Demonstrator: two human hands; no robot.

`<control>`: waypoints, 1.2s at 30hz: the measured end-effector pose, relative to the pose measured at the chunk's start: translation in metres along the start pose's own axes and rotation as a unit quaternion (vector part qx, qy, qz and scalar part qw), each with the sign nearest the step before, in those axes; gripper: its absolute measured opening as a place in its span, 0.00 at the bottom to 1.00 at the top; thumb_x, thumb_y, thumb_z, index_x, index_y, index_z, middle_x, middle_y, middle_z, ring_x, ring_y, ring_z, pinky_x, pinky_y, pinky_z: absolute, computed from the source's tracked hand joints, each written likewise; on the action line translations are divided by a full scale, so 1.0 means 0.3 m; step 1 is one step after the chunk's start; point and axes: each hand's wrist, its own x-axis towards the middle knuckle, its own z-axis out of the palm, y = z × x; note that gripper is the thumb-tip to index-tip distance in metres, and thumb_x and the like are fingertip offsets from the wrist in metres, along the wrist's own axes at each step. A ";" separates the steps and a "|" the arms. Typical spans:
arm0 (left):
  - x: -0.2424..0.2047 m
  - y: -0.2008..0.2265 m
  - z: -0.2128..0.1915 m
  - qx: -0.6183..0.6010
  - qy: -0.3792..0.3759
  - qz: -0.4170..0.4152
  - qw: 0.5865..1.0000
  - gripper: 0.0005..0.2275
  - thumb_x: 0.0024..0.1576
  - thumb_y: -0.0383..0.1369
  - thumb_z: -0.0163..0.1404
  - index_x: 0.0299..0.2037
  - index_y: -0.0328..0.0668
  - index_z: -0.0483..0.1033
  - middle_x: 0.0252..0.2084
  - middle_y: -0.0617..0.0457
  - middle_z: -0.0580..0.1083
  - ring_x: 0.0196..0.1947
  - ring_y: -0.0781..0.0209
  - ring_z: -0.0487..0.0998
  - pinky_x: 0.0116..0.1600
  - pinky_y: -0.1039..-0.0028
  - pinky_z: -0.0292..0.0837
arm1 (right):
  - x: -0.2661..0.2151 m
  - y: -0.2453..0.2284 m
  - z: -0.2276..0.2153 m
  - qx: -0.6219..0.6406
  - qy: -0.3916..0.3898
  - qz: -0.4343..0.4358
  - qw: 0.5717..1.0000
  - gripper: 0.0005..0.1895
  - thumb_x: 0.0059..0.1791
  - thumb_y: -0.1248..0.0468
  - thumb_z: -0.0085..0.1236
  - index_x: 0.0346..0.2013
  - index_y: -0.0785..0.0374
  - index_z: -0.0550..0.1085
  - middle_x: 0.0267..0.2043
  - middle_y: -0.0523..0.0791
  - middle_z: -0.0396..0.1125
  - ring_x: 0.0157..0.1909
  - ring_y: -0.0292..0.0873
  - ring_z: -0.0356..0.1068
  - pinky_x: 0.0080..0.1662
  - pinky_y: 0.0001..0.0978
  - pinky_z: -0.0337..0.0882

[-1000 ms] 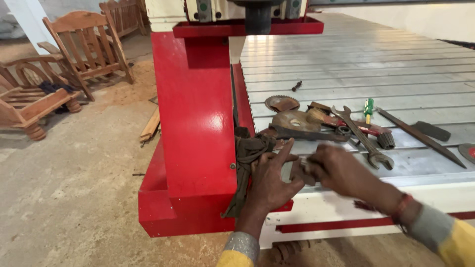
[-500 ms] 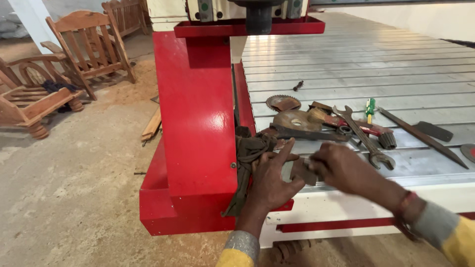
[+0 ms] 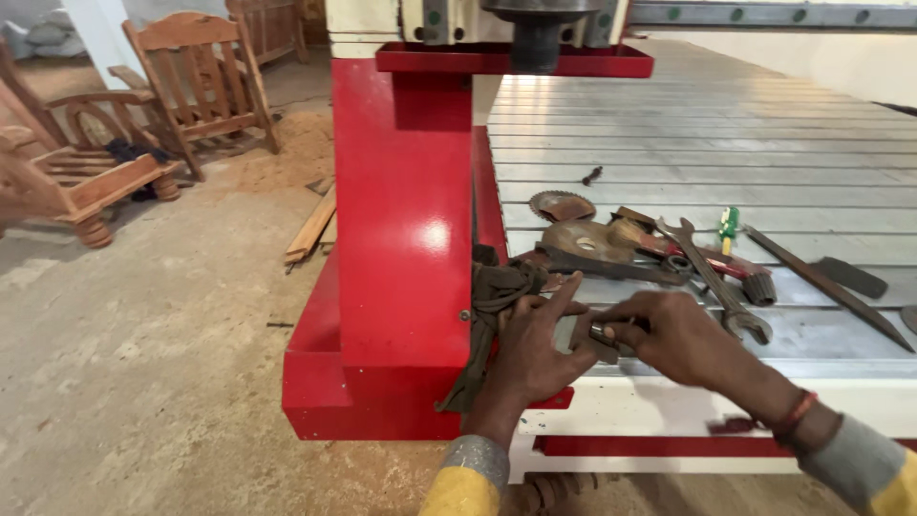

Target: The person works on a large red machine, using hands and a wrench to loosen and remove parts near a spindle.

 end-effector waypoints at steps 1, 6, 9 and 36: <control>-0.003 0.001 -0.001 0.000 0.001 -0.002 1.000 0.41 0.44 0.40 0.57 0.74 0.52 0.60 0.58 0.58 0.79 0.59 0.51 0.68 0.69 0.59 0.55 | -0.011 -0.016 0.002 -0.004 0.000 -0.006 1.000 0.18 0.45 0.57 0.64 0.49 0.52 0.83 0.32 0.50 0.76 0.32 0.51 0.77 0.39 0.43 0.76; 0.003 -0.011 -0.002 -0.017 -0.003 0.007 1.000 0.41 0.46 0.42 0.57 0.75 0.51 0.60 0.58 0.58 0.79 0.60 0.50 0.69 0.69 0.59 0.56 | -0.046 -0.062 0.022 -0.024 0.002 0.038 0.999 0.18 0.46 0.59 0.63 0.50 0.53 0.82 0.35 0.50 0.74 0.33 0.53 0.75 0.41 0.45 0.74; 0.013 -0.014 -0.005 -0.002 -0.019 -0.006 1.000 0.43 0.44 0.42 0.61 0.74 0.52 0.58 0.60 0.57 0.76 0.64 0.47 0.64 0.71 0.54 0.45 | -0.056 -0.033 0.049 -0.030 0.003 0.031 0.999 0.20 0.43 0.58 0.66 0.50 0.52 0.81 0.35 0.50 0.74 0.34 0.52 0.75 0.41 0.46 0.74; 0.015 0.036 -0.031 -0.020 -0.050 -0.046 0.997 0.43 0.43 0.38 0.55 0.75 0.50 0.57 0.60 0.59 0.76 0.61 0.50 0.65 0.70 0.60 0.53 | -0.035 0.024 0.075 -0.029 0.031 -0.038 0.998 0.19 0.42 0.62 0.61 0.47 0.59 0.82 0.42 0.53 0.72 0.41 0.60 0.73 0.42 0.52 0.72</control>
